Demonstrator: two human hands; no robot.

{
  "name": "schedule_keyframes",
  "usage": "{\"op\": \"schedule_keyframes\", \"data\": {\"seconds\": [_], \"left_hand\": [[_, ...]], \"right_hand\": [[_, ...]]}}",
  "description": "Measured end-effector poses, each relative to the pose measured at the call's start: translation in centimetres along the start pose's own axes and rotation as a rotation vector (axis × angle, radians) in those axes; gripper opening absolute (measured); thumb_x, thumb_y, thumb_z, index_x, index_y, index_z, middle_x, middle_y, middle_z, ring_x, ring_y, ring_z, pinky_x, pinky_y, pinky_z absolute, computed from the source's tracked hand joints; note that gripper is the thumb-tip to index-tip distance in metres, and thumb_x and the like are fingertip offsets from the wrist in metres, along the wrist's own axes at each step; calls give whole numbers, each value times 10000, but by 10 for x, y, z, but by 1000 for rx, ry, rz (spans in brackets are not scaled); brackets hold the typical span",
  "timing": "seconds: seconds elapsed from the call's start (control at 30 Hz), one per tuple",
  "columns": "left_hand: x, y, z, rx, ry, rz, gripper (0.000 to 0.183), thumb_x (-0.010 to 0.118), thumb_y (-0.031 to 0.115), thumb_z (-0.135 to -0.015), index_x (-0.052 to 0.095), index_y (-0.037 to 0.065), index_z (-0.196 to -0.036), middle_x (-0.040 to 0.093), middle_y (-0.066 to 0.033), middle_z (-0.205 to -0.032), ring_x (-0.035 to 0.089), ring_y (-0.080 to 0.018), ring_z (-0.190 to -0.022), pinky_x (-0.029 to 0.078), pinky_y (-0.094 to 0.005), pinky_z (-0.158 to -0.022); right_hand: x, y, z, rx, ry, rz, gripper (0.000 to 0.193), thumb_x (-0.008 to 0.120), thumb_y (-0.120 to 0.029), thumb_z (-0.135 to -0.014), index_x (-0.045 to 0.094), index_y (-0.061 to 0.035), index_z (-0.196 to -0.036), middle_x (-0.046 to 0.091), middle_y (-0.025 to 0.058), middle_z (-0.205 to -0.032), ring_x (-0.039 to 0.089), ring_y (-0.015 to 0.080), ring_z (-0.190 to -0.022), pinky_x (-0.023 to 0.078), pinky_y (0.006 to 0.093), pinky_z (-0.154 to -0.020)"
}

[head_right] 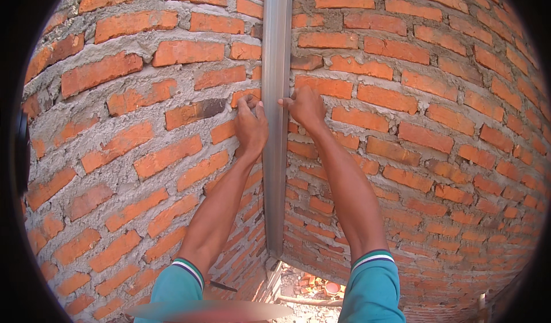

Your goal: The person uses a hammer and chisel to chip away mortar and loose bricks from a corner of a brick wall. They repeatedly clear debris and adjust bricks by hand, then use a metal straightedge to check alignment along the corner.

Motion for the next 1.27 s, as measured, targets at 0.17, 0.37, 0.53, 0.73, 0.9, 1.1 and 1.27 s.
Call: {"op": "schedule_keyframes", "data": {"seconds": [0.17,0.37,0.53,0.73,0.9,1.1,1.27], "left_hand": [[-8,18,6,158,-72,-199,353,595,147,-983,520,-17,-1287,706,-254,-1080,706,-449,-917,538,-540,-790],[2,27,-16,410,-290,-867,229,617,63,-910,583,-35,-1115,747,-182,-858,754,-369,-806,601,-464,-606],[12,37,-30,763,-412,-1120,49,715,82,-864,754,76,-893,768,-107,-825,774,-256,-818,608,-379,-554],[21,48,-28,860,-486,-1237,28,748,106,-823,775,107,-831,761,-84,-806,769,-252,-796,605,-358,-599],[33,35,-57,289,-655,-993,159,623,75,-937,776,83,-895,762,-97,-840,756,-255,-782,592,-345,-559],[54,-37,-20,-978,-583,596,89,676,120,-964,676,37,-932,686,-61,-757,699,-179,-701,617,-338,-610],[67,-41,1,-1040,-547,956,148,717,142,-954,665,16,-1013,719,-83,-903,715,-180,-791,634,-314,-686]], "right_hand": [[2,2,-1,41,-43,-2,445,862,-380,-808,708,21,-694,628,137,-595,590,235,-551,445,450,-576],[9,9,-6,18,-29,8,445,865,-412,-799,730,2,-710,672,123,-627,624,217,-574,473,434,-594],[14,13,-9,1,11,58,456,862,-449,-791,746,-13,-724,685,115,-640,659,225,-603,492,428,-608],[13,12,-7,42,25,69,491,859,-463,-789,710,-13,-662,683,111,-646,663,241,-613,489,438,-607],[11,9,-3,163,-80,23,476,872,-432,-780,757,7,-923,754,195,-1004,729,347,-987,570,482,-789],[15,2,-8,232,-145,-85,391,857,-341,-808,747,28,-866,745,182,-845,743,313,-815,585,434,-711],[21,3,-12,346,-223,-481,374,846,-284,-844,691,0,-657,668,96,-637,611,174,-544,465,301,-461]]}}
Point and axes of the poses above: each hand's wrist, its own z-axis away from the middle knuckle, its own x-axis out of the palm, y = z × x, the point moved 6 cm from there along -z, towards the middle knuckle
